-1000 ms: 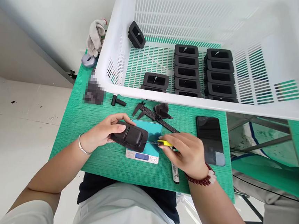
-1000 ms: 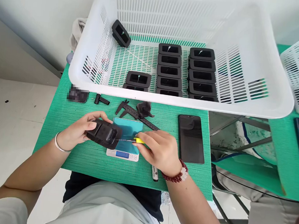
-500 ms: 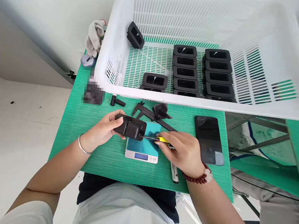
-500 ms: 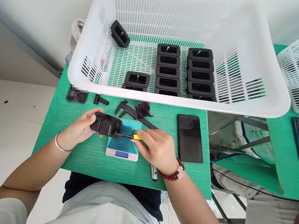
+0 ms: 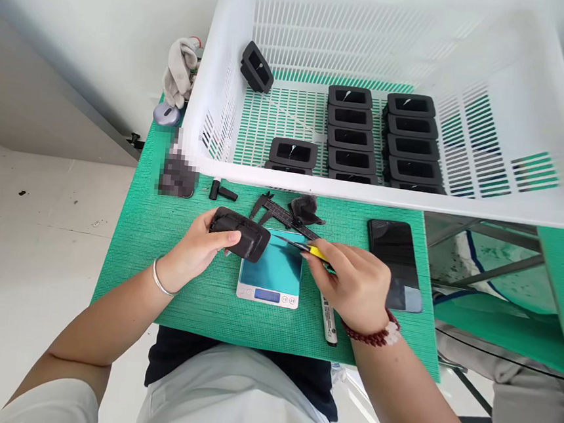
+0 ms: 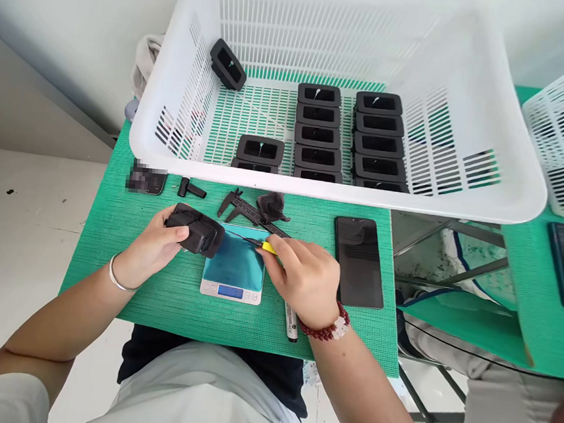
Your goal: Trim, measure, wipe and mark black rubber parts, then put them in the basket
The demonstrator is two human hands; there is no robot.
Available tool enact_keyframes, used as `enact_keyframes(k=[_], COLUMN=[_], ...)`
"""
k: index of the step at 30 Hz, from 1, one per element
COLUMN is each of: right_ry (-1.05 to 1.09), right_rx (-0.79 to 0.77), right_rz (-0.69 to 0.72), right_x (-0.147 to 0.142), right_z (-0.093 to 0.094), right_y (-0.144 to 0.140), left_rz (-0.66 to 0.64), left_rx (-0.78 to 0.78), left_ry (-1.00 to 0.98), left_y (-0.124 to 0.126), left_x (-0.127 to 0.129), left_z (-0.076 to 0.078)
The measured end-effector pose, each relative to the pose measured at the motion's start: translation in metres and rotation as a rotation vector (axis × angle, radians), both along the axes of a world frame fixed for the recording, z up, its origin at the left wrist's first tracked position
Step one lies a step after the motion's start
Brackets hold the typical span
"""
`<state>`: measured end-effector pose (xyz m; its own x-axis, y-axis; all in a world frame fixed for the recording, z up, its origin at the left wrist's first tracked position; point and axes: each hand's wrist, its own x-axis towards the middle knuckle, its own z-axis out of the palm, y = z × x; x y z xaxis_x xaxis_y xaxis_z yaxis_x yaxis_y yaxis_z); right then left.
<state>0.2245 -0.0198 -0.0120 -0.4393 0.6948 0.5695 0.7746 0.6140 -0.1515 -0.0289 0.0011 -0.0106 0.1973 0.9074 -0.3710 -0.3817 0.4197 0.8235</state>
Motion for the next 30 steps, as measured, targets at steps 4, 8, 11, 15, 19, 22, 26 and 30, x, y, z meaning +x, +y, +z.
enact_keyframes(k=[4,8,11,15,19,22,26,30], right_ry=[-0.013,-0.06,-0.016,-0.013,-0.033,-0.03,-0.055,-0.028], right_rx=[0.0,0.044,0.052,0.019,0.052,0.041,0.036,0.055], right_rz=[0.114,0.036,0.054,0.155,0.081,0.117,0.104,0.05], right_x=[0.0011,0.0013,0.0023,0.0019,0.0011,0.0003,0.0004,0.0011], right_z=[0.0015,0.0021,0.0022,0.0023,0.0024,0.0026,0.002,0.0025], right_y=[-0.0005,-0.0001,-0.0007,-0.0026,-0.0034,-0.0036,-0.0028,-0.0019], left_rz=[-0.031,-0.097,-0.109,-0.113,-0.13,-0.109,-0.114,-0.129], left_rx=[-0.024,-0.029,-0.03,-0.036,-0.031,-0.058,-0.056,-0.051], left_ry=[0.035,0.031,0.034,0.035,0.041,0.042,0.034,0.04], left_y=[-0.0016,-0.0029,-0.0032,-0.003,-0.0024,-0.0018,-0.0021,-0.0026], left_x=[-0.0003,-0.0011,-0.0016,-0.0029,-0.0035,-0.0026,-0.0023,-0.0028], left_z=[0.0052,0.007,0.0071,0.0068,0.007,0.0077,0.008,0.0077])
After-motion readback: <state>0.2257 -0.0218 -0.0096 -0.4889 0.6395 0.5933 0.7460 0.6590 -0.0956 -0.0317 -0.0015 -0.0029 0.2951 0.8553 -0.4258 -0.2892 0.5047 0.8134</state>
